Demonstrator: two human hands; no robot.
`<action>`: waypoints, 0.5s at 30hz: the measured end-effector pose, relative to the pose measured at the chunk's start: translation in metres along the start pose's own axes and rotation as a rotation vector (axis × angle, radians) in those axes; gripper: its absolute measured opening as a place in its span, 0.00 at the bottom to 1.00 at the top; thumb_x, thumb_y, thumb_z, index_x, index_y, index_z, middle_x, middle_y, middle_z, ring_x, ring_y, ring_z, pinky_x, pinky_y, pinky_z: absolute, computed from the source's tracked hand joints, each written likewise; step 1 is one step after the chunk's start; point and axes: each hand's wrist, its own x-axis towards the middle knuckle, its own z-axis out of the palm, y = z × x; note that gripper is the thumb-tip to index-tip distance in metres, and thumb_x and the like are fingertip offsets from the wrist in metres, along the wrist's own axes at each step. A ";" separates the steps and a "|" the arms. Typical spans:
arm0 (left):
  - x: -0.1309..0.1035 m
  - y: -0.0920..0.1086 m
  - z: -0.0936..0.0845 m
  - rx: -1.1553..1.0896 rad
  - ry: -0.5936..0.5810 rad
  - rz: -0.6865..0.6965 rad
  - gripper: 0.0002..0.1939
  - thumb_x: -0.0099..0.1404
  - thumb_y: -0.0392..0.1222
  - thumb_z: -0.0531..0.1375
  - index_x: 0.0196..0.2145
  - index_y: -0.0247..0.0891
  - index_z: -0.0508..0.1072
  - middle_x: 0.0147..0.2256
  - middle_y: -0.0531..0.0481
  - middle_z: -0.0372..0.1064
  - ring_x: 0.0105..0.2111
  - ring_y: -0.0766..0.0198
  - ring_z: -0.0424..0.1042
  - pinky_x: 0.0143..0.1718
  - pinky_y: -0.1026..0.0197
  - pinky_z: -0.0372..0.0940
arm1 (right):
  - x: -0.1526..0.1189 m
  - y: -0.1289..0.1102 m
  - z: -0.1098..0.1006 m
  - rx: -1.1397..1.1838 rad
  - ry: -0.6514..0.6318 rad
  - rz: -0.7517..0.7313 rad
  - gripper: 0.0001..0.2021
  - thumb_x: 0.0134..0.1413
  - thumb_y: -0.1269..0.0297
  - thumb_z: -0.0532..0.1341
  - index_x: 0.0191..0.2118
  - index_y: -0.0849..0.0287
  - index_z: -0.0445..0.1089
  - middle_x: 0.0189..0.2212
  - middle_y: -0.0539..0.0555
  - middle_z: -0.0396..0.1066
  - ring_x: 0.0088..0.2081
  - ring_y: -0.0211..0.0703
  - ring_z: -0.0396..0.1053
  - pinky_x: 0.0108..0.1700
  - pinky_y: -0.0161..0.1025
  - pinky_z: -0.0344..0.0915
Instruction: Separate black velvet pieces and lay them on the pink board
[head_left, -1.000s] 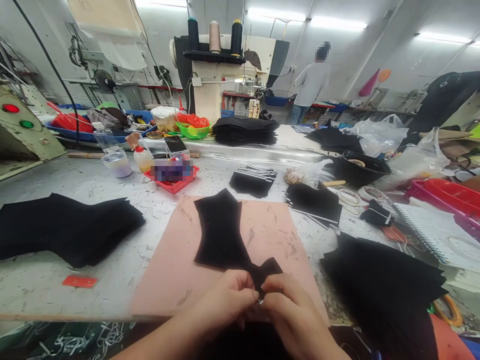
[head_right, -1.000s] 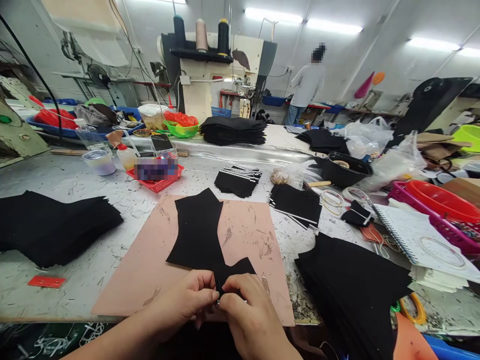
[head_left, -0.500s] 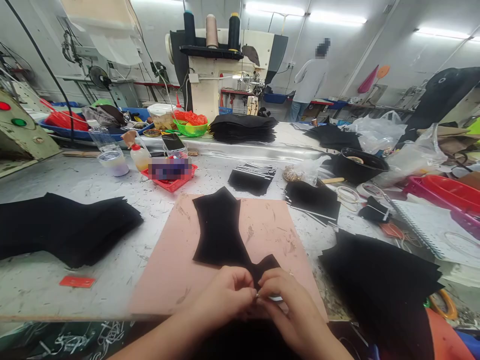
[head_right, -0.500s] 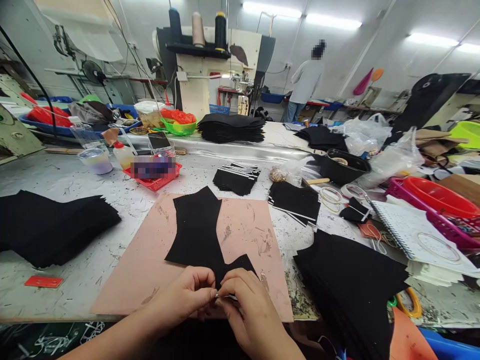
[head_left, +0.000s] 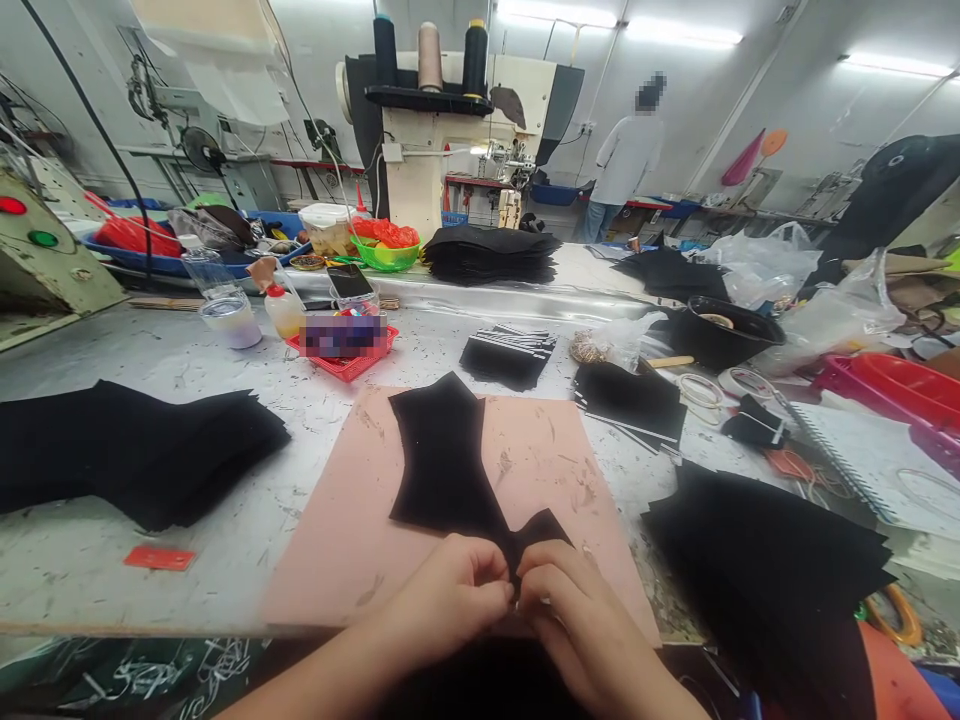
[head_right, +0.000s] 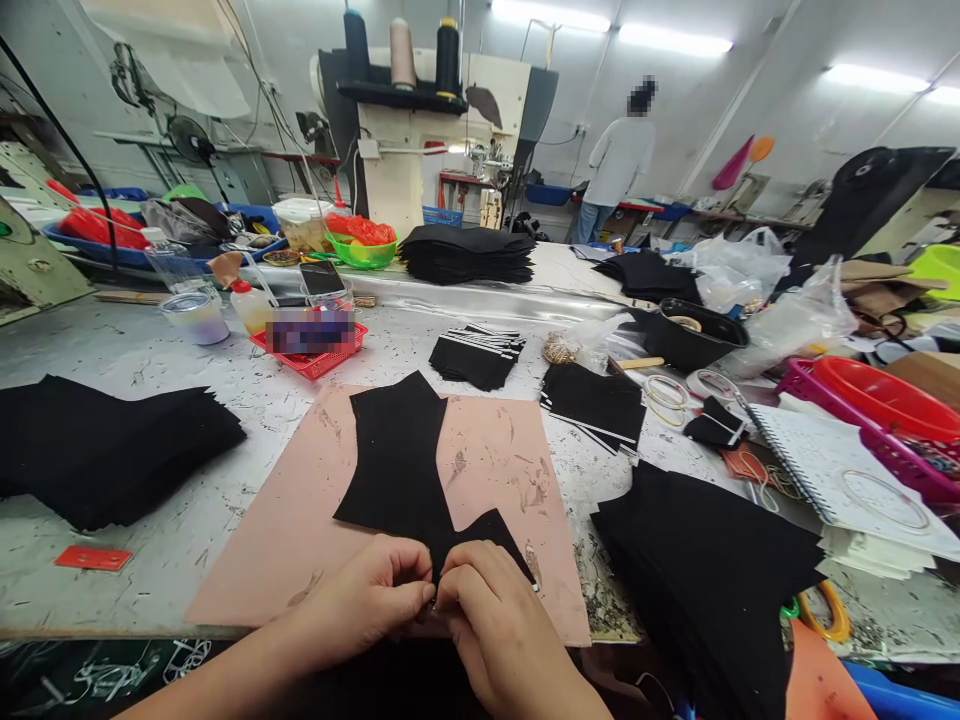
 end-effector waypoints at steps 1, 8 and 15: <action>0.001 -0.001 0.000 -0.022 -0.002 -0.005 0.05 0.48 0.39 0.55 0.20 0.37 0.62 0.15 0.60 0.55 0.17 0.72 0.55 0.17 0.68 0.50 | -0.002 0.002 0.000 0.060 0.004 0.036 0.09 0.51 0.78 0.52 0.30 0.54 0.60 0.34 0.51 0.66 0.34 0.40 0.66 0.34 0.34 0.65; -0.001 0.014 -0.007 -0.269 0.015 -0.029 0.05 0.44 0.40 0.52 0.21 0.38 0.59 0.20 0.54 0.64 0.21 0.69 0.64 0.22 0.67 0.59 | -0.014 0.012 -0.009 1.036 0.284 0.396 0.09 0.56 0.58 0.58 0.29 0.54 0.58 0.25 0.47 0.69 0.34 0.41 0.71 0.47 0.46 0.64; 0.007 0.040 -0.029 -0.670 0.038 0.035 0.06 0.46 0.36 0.55 0.26 0.35 0.64 0.24 0.51 0.69 0.24 0.68 0.70 0.27 0.68 0.65 | -0.043 0.025 -0.030 1.055 0.592 0.738 0.13 0.49 0.52 0.62 0.38 0.52 0.63 0.16 0.40 0.54 0.13 0.27 0.48 0.15 0.25 0.52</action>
